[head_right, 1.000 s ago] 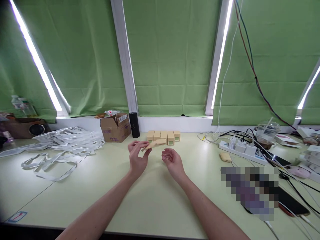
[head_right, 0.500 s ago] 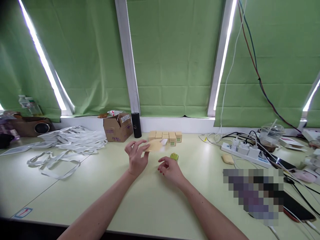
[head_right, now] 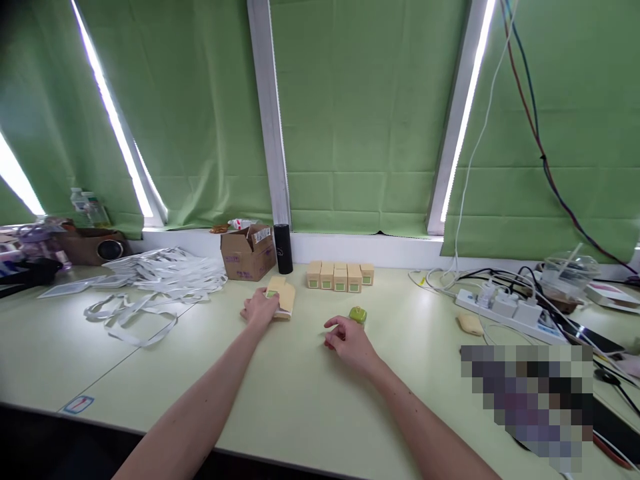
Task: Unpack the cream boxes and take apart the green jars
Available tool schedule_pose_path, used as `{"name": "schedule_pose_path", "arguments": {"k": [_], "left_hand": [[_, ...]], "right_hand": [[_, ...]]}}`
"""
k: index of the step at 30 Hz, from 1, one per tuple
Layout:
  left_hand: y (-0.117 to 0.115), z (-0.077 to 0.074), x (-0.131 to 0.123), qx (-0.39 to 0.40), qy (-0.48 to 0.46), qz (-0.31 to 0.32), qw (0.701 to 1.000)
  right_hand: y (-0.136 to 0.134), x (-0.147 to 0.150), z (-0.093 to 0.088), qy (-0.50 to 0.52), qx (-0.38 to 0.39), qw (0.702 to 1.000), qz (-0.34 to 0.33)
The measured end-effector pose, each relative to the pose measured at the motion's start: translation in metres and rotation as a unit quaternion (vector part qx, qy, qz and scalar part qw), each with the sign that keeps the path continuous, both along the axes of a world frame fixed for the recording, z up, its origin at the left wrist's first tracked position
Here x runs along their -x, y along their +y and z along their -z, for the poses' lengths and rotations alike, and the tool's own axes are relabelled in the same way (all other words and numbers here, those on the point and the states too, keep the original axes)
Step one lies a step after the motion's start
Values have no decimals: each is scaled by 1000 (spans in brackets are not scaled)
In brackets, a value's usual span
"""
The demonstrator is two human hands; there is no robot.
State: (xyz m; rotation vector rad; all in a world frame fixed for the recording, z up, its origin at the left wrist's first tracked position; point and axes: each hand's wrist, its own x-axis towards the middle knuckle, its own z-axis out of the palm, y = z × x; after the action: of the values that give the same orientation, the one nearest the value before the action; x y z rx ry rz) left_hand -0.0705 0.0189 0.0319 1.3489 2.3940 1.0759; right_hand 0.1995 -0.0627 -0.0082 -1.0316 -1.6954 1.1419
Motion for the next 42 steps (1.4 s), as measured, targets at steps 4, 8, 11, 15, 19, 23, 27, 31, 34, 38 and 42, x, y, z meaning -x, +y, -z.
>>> {"name": "schedule_pose_path", "arguments": {"k": [4,8,11,15,19,23,27,31,34,38,42], "left_hand": [[2,8,1,46,38,27,998],[3,11,1,68,76,29,994],[3,12,0,71,101,24,992],[3,13,-1,71,110,24,991],[2,11,-3,64,99,16,993],[1,8,-4,45,79,7,996],[0,5,-5,16,63,-1,998],[-4,1,-11,-30,60,0,998],[-10,-2,-20,-107,77,29,991],[-21,0,-39,-180,141,139,964],[-36,3,-59,-212,182,276,920]], "right_hand": [[-2,1,-2,1,7,1000,-2],[-3,1,-3,-9,1,1000,1],[-2,0,-2,-13,-1,1000,0],[-2,1,-2,-17,-4,1000,1],[-5,2,-4,-9,-7,1000,6],[-8,3,-9,4,-21,999,27],[-5,-3,-16,36,-69,992,102],[5,-21,-21,36,-123,966,223],[15,-35,-17,-13,-141,945,295],[29,-44,-2,-83,-118,940,310],[36,-41,12,-166,-87,934,305]]}}
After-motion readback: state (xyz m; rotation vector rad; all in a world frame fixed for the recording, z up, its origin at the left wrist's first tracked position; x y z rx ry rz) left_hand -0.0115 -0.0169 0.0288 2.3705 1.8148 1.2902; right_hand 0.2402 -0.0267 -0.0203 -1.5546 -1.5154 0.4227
